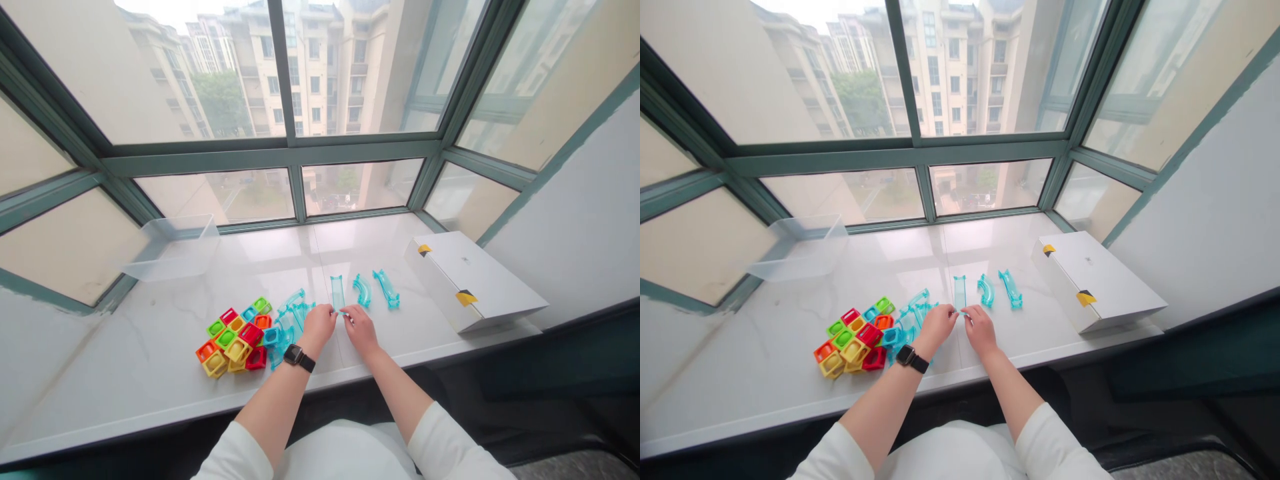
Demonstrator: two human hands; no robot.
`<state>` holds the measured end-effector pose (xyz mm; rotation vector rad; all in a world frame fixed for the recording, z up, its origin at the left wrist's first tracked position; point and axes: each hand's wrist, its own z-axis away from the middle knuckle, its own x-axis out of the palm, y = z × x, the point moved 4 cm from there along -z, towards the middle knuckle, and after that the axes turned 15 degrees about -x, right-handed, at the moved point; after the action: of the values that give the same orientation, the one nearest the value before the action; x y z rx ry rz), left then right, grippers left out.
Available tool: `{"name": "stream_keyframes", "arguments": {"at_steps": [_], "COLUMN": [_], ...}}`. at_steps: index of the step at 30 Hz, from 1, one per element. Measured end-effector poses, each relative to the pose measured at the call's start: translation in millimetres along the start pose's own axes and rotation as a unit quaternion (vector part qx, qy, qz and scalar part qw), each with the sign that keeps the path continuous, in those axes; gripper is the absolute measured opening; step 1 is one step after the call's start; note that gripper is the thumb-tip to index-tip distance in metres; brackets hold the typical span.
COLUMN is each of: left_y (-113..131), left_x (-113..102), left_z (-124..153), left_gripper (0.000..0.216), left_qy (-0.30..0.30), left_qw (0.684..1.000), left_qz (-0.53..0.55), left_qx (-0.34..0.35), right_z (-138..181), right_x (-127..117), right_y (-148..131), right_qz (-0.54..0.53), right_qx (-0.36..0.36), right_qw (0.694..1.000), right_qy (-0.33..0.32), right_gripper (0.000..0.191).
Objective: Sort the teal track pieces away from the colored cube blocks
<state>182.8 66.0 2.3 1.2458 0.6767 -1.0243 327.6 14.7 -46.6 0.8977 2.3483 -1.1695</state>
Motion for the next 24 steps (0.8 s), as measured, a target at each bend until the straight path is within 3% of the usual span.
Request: {"name": "stream_keyframes", "arguments": {"at_steps": [8,24], "left_y": [-0.4,-0.3], "left_x": [16.3,18.4], "left_z": [-26.0,-31.0], "left_gripper": [0.025,0.024], "left_qy": [-0.019,-0.026], "left_qw": [0.998,0.996], "left_qz": [-0.056,-0.087], "left_qx": [-0.023,-0.027], "right_z": [-2.0,-3.7], "right_x": [16.7,17.3], "right_y": [24.5,22.1], "right_qz": [-0.002,0.02], "right_qx": [0.053,0.052], "right_qw": [0.999,0.998], "right_qy": [0.003,-0.022], "right_gripper": [0.032,0.033]}}
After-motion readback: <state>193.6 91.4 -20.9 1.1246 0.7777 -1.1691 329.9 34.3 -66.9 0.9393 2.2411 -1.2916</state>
